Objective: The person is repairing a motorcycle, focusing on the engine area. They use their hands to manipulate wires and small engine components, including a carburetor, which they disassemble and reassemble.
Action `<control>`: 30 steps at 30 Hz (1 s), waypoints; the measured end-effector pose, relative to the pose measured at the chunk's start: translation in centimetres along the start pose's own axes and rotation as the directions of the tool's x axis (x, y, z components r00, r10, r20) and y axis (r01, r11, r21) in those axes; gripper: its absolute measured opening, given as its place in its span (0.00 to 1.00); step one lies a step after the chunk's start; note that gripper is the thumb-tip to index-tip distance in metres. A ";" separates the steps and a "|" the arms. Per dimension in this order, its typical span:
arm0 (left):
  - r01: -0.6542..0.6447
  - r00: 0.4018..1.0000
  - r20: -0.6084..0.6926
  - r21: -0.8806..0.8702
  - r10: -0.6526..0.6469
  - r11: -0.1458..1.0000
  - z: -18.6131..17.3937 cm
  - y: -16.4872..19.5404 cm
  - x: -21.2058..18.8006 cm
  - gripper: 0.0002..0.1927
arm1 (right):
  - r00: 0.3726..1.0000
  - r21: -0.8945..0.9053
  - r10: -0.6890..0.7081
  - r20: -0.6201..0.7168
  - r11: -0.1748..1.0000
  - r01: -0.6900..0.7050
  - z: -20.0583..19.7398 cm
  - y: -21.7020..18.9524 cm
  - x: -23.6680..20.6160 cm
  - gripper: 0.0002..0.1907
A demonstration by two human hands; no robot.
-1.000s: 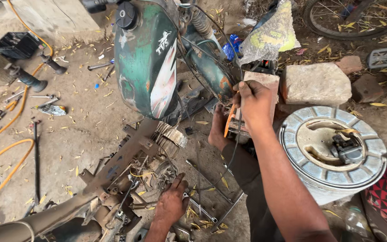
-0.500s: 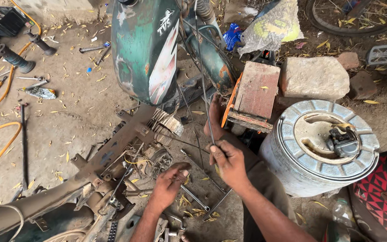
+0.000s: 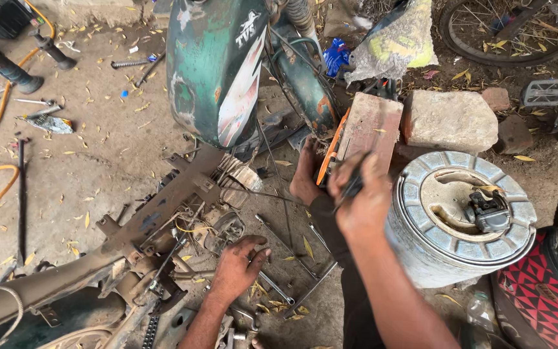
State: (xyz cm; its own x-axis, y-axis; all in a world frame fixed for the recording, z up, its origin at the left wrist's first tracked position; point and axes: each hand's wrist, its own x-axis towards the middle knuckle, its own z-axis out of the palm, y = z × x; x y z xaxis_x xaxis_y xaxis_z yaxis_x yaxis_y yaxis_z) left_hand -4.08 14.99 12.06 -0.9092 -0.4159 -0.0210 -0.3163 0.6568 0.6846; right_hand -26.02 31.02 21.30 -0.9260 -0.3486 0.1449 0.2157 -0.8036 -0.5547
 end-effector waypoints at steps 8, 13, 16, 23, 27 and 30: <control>-0.020 0.998 -0.062 -0.471 -0.010 0.882 1.1 -1.2 -0.3 0.17 | 0.913 -0.585 0.405 0.042 0.751 -0.306 -2.9 6.6 -9.9 0.17; -0.144 0.978 0.012 -0.685 0.208 0.714 3.5 -0.6 -1.7 0.32 | 0.856 -0.794 0.380 0.350 0.605 0.055 -3.4 6.1 -7.5 0.11; 0.124 0.979 0.191 -0.822 0.065 0.555 4.2 -0.3 -1.7 0.32 | 0.803 -0.836 0.346 0.486 0.452 0.311 -3.0 6.0 -6.3 0.06; -0.054 0.955 0.103 -0.861 0.277 0.505 1.8 0.7 -1.5 0.14 | 0.795 -0.795 0.566 0.218 0.576 -0.192 -1.2 6.4 -3.2 0.06; -0.041 0.963 0.115 -0.832 0.245 0.553 0.6 1.4 -1.5 0.09 | 0.790 -0.700 0.563 0.244 0.666 -0.258 -0.8 6.9 -1.6 0.07; -0.066 0.966 0.108 -0.773 0.234 0.630 0.0 1.5 -1.5 0.07 | 0.806 -0.627 0.544 0.233 0.718 -0.303 -0.9 7.2 -1.7 0.08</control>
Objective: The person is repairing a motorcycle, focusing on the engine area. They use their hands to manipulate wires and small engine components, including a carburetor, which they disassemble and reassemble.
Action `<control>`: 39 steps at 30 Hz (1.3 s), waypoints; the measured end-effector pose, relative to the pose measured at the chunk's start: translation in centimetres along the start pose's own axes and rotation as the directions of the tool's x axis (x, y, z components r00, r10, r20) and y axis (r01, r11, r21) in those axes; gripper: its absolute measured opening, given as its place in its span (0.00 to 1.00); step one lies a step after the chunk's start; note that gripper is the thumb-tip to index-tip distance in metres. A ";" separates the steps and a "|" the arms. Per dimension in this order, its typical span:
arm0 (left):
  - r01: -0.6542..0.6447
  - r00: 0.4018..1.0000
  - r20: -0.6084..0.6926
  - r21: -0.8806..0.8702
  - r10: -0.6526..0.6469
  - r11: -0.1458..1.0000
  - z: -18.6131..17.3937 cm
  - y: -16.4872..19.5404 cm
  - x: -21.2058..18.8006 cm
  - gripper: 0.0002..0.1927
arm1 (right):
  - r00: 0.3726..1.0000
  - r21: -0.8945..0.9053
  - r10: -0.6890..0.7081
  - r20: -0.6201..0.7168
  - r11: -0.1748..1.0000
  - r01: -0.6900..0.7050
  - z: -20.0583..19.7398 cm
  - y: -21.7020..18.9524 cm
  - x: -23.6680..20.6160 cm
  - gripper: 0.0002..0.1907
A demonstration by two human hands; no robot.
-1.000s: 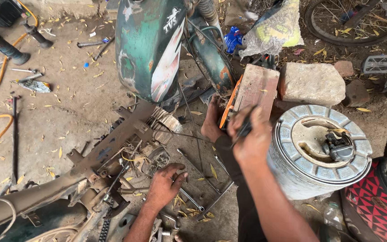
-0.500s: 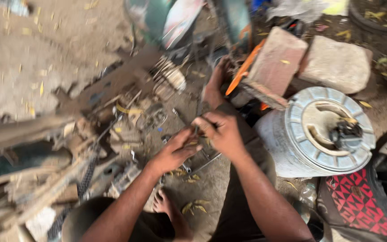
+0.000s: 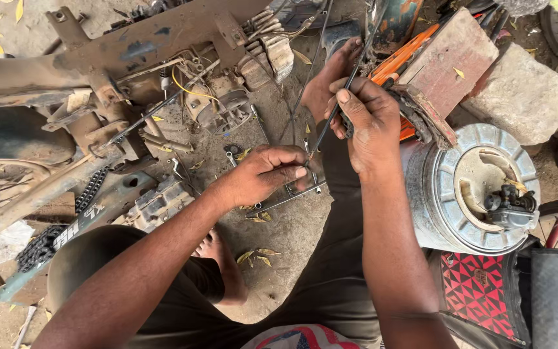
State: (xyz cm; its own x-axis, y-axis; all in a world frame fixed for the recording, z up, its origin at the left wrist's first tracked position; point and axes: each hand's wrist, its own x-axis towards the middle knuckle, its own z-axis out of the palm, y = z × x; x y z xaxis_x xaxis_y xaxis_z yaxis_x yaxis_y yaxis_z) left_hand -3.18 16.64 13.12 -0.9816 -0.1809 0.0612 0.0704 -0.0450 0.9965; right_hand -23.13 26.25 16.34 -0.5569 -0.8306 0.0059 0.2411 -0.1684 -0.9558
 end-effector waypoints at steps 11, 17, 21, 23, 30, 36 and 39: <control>0.037 0.999 0.011 0.075 -0.038 0.996 0.2 -0.9 -0.3 0.08 | 0.991 0.047 -0.054 -0.124 0.997 0.060 -1.2 1.2 -0.5 0.06; 0.016 0.999 0.025 0.273 -0.024 0.962 0.5 -1.8 -0.5 0.06 | 0.984 0.058 -0.061 -0.166 0.996 0.071 -1.4 3.0 -1.7 0.07; 0.060 0.996 -0.082 0.409 -0.029 0.911 1.0 -2.6 -0.8 0.07 | 0.972 -0.012 -0.157 -0.176 0.988 0.157 -1.5 4.7 -4.5 0.05; -0.018 0.993 -0.092 0.476 0.071 0.879 1.3 -3.1 -0.9 0.08 | 0.973 -0.070 -0.125 -0.194 0.991 0.114 -1.6 5.6 -6.4 0.06; -0.022 0.999 -0.012 0.495 0.032 0.869 2.5 -4.1 -1.1 0.06 | 0.995 -0.222 -0.010 0.095 0.974 0.031 -1.4 7.3 -10.4 0.03; -0.007 0.998 -0.034 0.775 0.052 0.632 0.4 -2.9 -1.7 0.11 | 0.998 -0.354 0.008 -0.068 0.935 -0.032 0.9 6.4 -11.9 0.03; 0.201 0.977 -0.213 0.890 -0.017 0.409 -1.9 -2.1 -2.0 0.13 | 0.992 -0.243 -0.085 -0.098 0.968 0.059 0.3 4.3 -12.3 0.01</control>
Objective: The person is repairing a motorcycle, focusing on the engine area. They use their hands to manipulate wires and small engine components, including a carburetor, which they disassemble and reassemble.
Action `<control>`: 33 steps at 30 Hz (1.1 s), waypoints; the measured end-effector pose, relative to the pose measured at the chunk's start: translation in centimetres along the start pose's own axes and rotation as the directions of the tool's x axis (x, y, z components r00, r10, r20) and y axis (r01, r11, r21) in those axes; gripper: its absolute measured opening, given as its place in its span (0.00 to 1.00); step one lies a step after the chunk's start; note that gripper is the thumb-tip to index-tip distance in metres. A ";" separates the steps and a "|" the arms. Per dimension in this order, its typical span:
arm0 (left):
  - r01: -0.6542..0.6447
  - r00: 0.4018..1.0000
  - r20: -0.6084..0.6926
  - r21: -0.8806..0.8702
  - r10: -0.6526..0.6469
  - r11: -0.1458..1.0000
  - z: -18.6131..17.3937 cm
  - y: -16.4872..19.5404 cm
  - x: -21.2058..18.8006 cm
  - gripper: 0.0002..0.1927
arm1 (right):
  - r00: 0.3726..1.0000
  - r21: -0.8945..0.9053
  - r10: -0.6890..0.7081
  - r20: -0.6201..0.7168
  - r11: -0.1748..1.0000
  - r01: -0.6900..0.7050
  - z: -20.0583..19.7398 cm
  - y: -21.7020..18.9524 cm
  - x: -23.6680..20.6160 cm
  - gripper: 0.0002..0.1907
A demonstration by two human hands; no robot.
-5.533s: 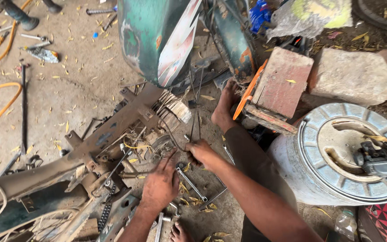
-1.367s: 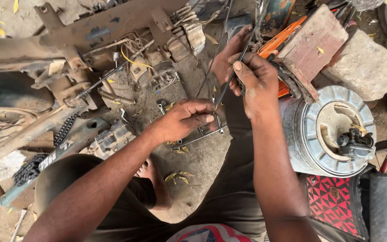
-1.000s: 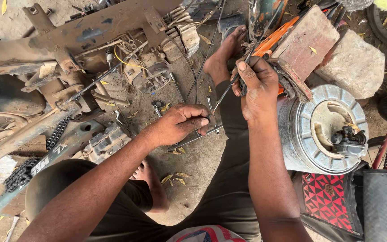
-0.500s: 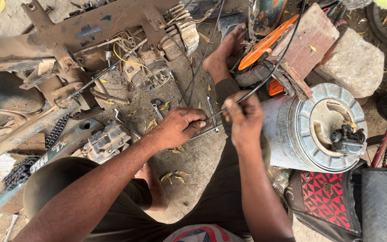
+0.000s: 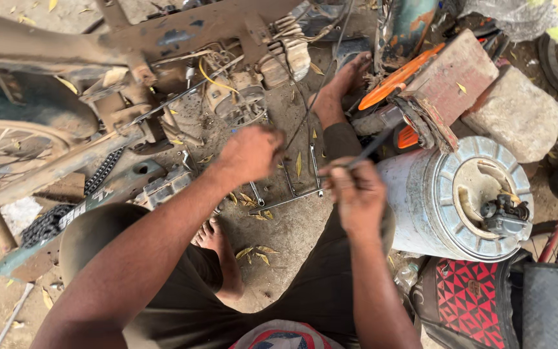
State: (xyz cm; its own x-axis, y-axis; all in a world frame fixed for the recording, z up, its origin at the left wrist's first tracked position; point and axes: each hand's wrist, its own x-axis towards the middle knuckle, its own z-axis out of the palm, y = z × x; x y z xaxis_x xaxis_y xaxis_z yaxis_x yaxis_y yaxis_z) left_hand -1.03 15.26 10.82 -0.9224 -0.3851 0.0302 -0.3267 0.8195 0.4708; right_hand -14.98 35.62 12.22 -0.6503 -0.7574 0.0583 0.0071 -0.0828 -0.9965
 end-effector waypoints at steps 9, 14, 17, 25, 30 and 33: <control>0.316 0.885 -0.389 0.100 -0.255 0.943 -4.5 -5.4 -0.8 0.09 | 0.807 0.227 -0.424 -0.411 0.810 0.541 -11.6 -11.5 0.8 0.15; 0.494 0.768 -0.477 0.019 -0.426 0.869 -6.0 -7.2 -2.0 0.10 | 0.718 0.187 -0.517 -0.466 0.735 0.651 -14.0 -11.9 -0.3 0.16; 0.507 0.733 -0.570 0.092 -0.372 0.857 -6.1 -7.5 -2.6 0.13 | 0.721 0.217 -0.466 -0.513 0.742 0.634 -13.5 -11.2 -0.2 0.14; 0.588 0.798 -0.170 0.011 -0.578 0.809 -5.7 -8.3 -2.3 0.15 | 0.786 0.147 -0.326 -0.525 0.875 0.460 -9.6 -6.8 -1.7 0.10; 0.513 0.852 -0.156 0.053 -0.500 0.857 -6.1 -9.0 -2.8 0.17 | 0.822 0.266 -0.221 -0.524 0.875 0.405 -10.8 -4.7 -2.7 0.14; 0.545 0.837 -0.088 0.045 -0.540 0.837 -6.2 -9.1 -2.8 0.17 | 0.824 0.343 -0.195 -0.532 0.840 0.420 -12.4 -5.0 -3.0 0.15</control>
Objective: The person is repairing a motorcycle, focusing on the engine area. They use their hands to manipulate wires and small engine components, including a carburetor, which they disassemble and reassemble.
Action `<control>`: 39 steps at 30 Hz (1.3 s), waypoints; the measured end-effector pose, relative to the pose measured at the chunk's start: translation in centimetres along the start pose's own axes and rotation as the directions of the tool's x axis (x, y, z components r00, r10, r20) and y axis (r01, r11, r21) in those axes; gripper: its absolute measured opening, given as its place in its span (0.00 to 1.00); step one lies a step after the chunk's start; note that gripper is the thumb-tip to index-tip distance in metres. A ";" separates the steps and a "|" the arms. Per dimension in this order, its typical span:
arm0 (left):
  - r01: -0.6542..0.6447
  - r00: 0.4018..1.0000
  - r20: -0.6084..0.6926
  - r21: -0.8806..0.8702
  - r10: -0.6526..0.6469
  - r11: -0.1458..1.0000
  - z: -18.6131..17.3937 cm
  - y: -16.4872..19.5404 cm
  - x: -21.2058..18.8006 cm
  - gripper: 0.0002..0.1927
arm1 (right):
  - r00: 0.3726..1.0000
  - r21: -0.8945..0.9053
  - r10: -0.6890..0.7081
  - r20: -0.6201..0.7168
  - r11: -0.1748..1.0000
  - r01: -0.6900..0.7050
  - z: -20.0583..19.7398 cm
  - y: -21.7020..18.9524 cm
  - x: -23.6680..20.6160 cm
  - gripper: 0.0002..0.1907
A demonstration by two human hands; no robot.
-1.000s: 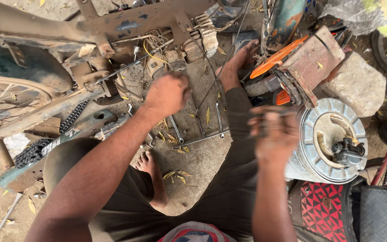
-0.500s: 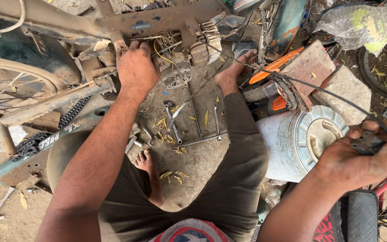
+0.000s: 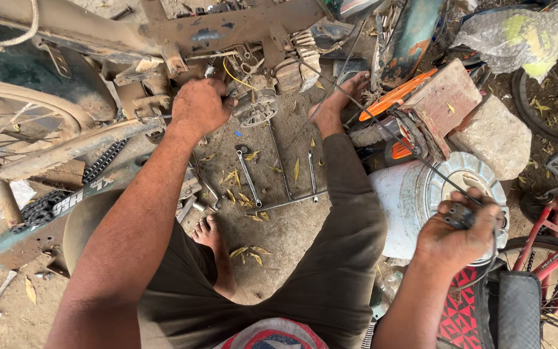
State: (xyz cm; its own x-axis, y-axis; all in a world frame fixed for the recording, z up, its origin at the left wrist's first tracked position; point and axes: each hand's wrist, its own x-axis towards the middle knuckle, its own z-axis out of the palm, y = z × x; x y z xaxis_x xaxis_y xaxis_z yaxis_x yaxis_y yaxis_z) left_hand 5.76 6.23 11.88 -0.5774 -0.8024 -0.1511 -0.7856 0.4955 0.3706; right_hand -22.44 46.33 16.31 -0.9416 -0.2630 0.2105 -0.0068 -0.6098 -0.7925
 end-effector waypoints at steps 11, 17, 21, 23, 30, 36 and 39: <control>0.136 0.951 -0.237 -0.249 -0.197 0.959 4.7 -3.8 4.1 0.18 | 0.985 0.030 -0.128 0.119 0.992 0.126 -2.1 -4.0 1.4 0.15; 0.161 0.934 -0.278 -0.229 -0.223 0.960 5.5 -3.5 5.4 0.27 | 0.998 0.040 -0.015 0.064 0.999 0.012 -0.6 -1.2 -1.0 0.16; 0.236 0.927 -0.239 -0.228 -0.289 0.945 5.1 -2.4 6.1 0.24 | 0.995 0.049 0.064 0.077 0.996 -0.068 -0.6 -1.0 -1.9 0.16; 0.237 0.914 -0.274 -0.240 -0.300 0.941 4.9 -2.0 6.2 0.25 | 0.993 0.056 0.082 0.083 0.995 -0.086 -0.8 -1.2 -2.0 0.16; 0.278 0.933 -0.166 -0.235 -0.320 0.932 3.7 -1.1 5.5 0.19 | 0.994 0.057 0.059 0.090 0.996 -0.064 -0.9 -2.7 -2.7 0.15; 0.197 0.945 -0.242 -0.108 -0.218 0.974 2.4 -0.6 1.6 0.12 | 0.976 0.092 -0.058 0.210 0.995 0.039 1.7 -4.7 -3.3 0.17; 0.042 0.861 -0.508 0.106 0.018 0.994 1.6 -0.7 -1.2 0.08 | 0.960 0.023 -0.049 0.275 0.999 0.044 3.9 -4.5 -3.2 0.16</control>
State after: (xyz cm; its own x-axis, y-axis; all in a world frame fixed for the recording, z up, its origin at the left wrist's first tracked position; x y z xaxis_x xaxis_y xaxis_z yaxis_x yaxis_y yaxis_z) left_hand 6.65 7.35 10.34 -0.3982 -0.8510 0.3424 -0.8281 0.4941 0.2649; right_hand -18.12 47.01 21.49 -0.8113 -0.4281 0.3981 -0.0410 -0.6375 -0.7693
